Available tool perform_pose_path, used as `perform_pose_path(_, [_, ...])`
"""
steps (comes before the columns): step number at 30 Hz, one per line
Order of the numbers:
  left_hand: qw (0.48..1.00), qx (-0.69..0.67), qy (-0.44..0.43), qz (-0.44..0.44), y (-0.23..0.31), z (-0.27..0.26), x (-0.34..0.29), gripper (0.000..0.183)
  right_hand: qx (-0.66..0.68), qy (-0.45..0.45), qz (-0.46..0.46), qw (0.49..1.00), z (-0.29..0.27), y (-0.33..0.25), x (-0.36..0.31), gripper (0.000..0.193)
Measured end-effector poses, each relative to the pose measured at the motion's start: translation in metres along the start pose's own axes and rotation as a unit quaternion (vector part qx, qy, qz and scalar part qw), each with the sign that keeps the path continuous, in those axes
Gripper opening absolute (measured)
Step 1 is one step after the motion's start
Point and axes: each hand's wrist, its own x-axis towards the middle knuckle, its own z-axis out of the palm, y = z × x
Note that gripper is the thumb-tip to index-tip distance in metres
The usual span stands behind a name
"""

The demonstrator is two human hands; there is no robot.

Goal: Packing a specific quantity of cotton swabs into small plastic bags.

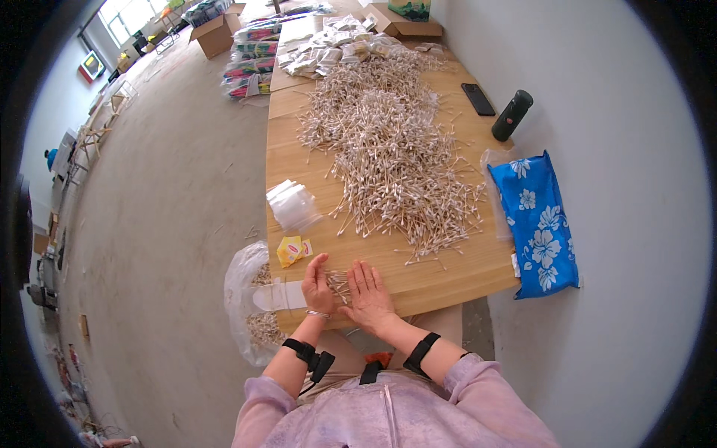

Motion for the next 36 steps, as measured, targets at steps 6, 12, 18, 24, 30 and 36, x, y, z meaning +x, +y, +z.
perform_pose_path(6, [0.999,-0.034,-0.016,-0.024,0.003,-0.002,0.002,0.026,0.014,-0.012,0.027,0.999,-0.006,0.01,0.027,0.093])
perform_pose_path(12, [0.998,-0.049,-0.009,-0.027,0.0,-0.005,0.003,0.035,0.198,0.113,0.024,0.973,-0.006,0.051,0.035,0.056])
perform_pose_path(18, [0.98,0.143,-0.115,0.076,0.016,-0.019,0.004,0.046,0.185,0.222,0.057,0.956,-0.014,0.055,0.018,0.037])
perform_pose_path(24, [0.949,0.209,-0.191,0.142,0.012,-0.029,0.008,0.032,0.156,0.217,0.022,0.963,-0.013,0.038,0.035,0.026])
perform_pose_path(30, [0.945,0.211,-0.199,0.153,0.008,-0.032,0.007,0.017,0.148,0.133,0.007,0.98,-0.01,0.05,0.053,0.012])
perform_pose_path(36, [0.945,0.205,-0.205,0.148,0.013,-0.028,0.009,0.015,0.242,0.182,0.09,0.949,-0.008,0.061,0.052,0.008])
